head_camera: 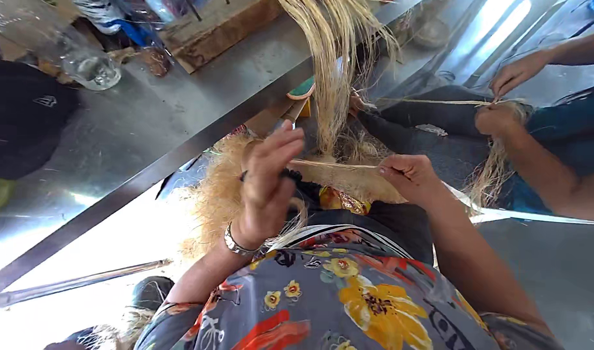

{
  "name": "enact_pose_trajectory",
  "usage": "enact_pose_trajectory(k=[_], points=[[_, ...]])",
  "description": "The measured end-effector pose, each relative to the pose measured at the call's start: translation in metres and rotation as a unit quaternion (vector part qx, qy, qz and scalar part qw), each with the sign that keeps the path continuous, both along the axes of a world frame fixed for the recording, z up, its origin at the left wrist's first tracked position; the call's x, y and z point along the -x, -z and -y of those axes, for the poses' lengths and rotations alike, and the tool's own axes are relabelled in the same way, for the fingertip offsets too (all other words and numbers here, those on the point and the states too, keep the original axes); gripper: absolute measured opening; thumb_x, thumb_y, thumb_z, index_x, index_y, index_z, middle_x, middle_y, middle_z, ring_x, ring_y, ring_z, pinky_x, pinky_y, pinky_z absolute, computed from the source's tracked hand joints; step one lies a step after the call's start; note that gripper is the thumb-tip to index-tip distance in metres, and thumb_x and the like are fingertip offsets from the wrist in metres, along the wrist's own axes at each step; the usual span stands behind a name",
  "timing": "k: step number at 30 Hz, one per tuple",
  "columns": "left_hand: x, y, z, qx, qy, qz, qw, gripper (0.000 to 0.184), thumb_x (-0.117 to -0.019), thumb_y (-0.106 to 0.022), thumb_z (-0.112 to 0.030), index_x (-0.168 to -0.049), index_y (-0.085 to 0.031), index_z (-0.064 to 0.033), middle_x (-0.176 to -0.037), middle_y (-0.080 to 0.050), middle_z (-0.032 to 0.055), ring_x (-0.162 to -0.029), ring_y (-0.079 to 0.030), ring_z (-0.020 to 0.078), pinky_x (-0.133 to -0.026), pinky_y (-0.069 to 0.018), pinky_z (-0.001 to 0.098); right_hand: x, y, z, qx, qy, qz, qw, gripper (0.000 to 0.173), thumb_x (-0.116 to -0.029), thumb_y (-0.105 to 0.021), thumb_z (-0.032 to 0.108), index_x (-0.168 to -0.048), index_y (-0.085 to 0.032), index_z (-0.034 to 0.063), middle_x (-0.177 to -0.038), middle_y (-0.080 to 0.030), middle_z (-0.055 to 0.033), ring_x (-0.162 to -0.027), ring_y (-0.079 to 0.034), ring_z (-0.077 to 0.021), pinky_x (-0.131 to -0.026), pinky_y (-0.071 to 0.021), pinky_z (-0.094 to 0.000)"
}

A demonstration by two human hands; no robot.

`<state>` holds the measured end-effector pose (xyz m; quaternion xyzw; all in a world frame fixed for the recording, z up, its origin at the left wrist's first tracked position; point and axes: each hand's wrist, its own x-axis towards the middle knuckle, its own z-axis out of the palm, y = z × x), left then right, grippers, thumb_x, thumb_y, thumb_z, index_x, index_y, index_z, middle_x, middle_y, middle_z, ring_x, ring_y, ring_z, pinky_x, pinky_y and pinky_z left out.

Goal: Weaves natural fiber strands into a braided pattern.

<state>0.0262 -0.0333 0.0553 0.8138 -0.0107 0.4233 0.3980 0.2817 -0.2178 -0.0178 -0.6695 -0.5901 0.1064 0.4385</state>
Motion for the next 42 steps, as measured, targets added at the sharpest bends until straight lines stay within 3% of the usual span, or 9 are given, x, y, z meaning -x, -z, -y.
enact_pose_trajectory(k=[2, 4, 7, 11, 15, 19, 22, 32, 42], points=[[-0.005, 0.024, -0.009, -0.177, -0.144, -0.200, 0.953, 0.031, -0.1042, -0.047, -0.010, -0.127, -0.063, 0.0025, -0.140, -0.058, 0.0227, -0.138, -0.049, 0.0382, -0.118, -0.0362, 0.0517, -0.007, -0.004, 0.003, -0.006, 0.004, 0.022, 1.000, 0.029, -0.1020, -0.055, 0.020, -0.091, -0.073, 0.0006, -0.078, -0.068, -0.0060, -0.068, -0.061, -0.0080, -0.065, -0.0538, -0.0294], [-0.010, 0.052, -0.013, -0.241, -0.196, -0.357, 0.881, 0.026, -0.1038, -0.049, -0.012, -0.113, -0.069, 0.0032, -0.115, -0.068, 0.0244, -0.114, -0.065, 0.0418, -0.099, -0.0495, 0.0576, -0.023, -0.002, 0.009, 0.010, 0.031, 0.040, 0.999, 0.032, -0.1025, -0.054, 0.023, -0.089, -0.071, 0.0000, -0.077, -0.067, -0.0093, -0.068, -0.062, -0.0152, -0.065, -0.0527, -0.0385], [-0.019, 0.067, -0.011, -0.166, -0.159, -0.450, 0.863, 0.029, -0.1059, -0.048, -0.015, -0.106, -0.069, 0.0041, -0.102, -0.070, 0.0244, -0.101, -0.069, 0.0422, -0.087, -0.0535, 0.0606, -0.045, 0.004, 0.016, 0.065, 0.129, 0.075, 0.987, 0.031, -0.1035, -0.055, 0.021, -0.093, -0.072, -0.0023, -0.084, -0.070, -0.0177, -0.075, -0.067, -0.0299, -0.070, -0.0534, -0.0535], [-0.029, 0.071, -0.016, 0.041, -0.086, -0.494, 0.864, 0.031, -0.1084, -0.045, -0.019, -0.101, -0.067, 0.0015, -0.089, -0.065, 0.0194, -0.083, -0.064, 0.0352, -0.076, -0.0500, 0.0567, -0.044, -0.006, 0.020, 0.150, 0.359, 0.106, 0.915, 0.035, -0.1033, -0.057, 0.023, -0.127, -0.067, 0.0000, -0.133, -0.059, -0.0316, -0.127, -0.052, -0.0539, -0.105, -0.0375, -0.0709], [-0.032, 0.084, -0.016, 0.326, 0.029, -0.367, 0.871, 0.020, -0.1007, -0.044, -0.016, -0.085, -0.056, -0.0127, -0.065, -0.047, -0.0042, -0.051, -0.040, 0.0039, -0.049, -0.0343, 0.0204, 0.014, -0.003, -0.001, 0.025, 0.182, 0.089, 0.979, 0.032, -0.0997, -0.062, 0.027, -0.096, -0.075, -0.0011, -0.098, -0.070, -0.0215, -0.098, -0.067, -0.0367, -0.088, -0.0549, -0.0556], [-0.040, 0.073, 0.009, 0.379, 0.084, -0.349, 0.853, 0.019, -0.0996, -0.042, -0.012, -0.087, -0.057, -0.0129, -0.063, -0.043, -0.0061, -0.050, -0.038, 0.0016, -0.048, -0.0320, 0.0168, 0.059, 0.012, -0.042, 0.069, -0.012, -0.183, 0.981, 0.023, -0.0957, -0.072, 0.021, -0.108, -0.076, 0.0027, -0.093, -0.074, -0.0062, -0.079, -0.069, -0.0110, -0.075, -0.0597, -0.0319], [-0.043, 0.078, 0.019, 0.374, 0.103, -0.359, 0.849, 0.021, -0.1003, -0.044, -0.010, -0.090, -0.061, -0.0097, -0.067, -0.049, -0.0060, -0.054, -0.044, 0.0008, -0.052, -0.0375, 0.0167, 0.065, 0.024, -0.058, -0.006, 0.000, -0.359, 0.933, 0.002, -0.0923, -0.073, 0.005, -0.092, -0.072, 0.0023, -0.079, -0.072, 0.0013, -0.067, -0.065, -0.0013, -0.066, -0.0577, -0.0204], [-0.036, 0.094, 0.035, 0.425, 0.070, -0.274, 0.860, 0.016, -0.1069, -0.042, -0.013, -0.099, -0.056, -0.0097, -0.064, -0.053, -0.0028, -0.052, -0.051, 0.0039, -0.053, -0.0450, 0.0172, 0.077, 0.030, -0.051, 0.016, 0.042, -0.380, 0.924, 0.016, -0.0937, -0.072, 0.006, -0.079, -0.065, 0.0049, -0.067, -0.063, 0.0036, -0.057, -0.059, -0.0012, -0.058, -0.0530, -0.0181], [-0.033, 0.101, 0.031, 0.403, 0.030, -0.229, 0.885, 0.020, -0.1083, -0.039, -0.011, -0.098, -0.056, -0.0080, -0.065, -0.058, 0.0005, -0.054, -0.059, 0.0086, -0.054, -0.0527, 0.0237, 0.078, 0.031, -0.052, 0.010, -0.013, -0.361, 0.932, 0.007, -0.0911, -0.073, 0.001, -0.086, -0.069, 0.0016, -0.072, -0.068, 0.0013, -0.060, -0.061, -0.0011, -0.060, -0.0541, -0.0174]])
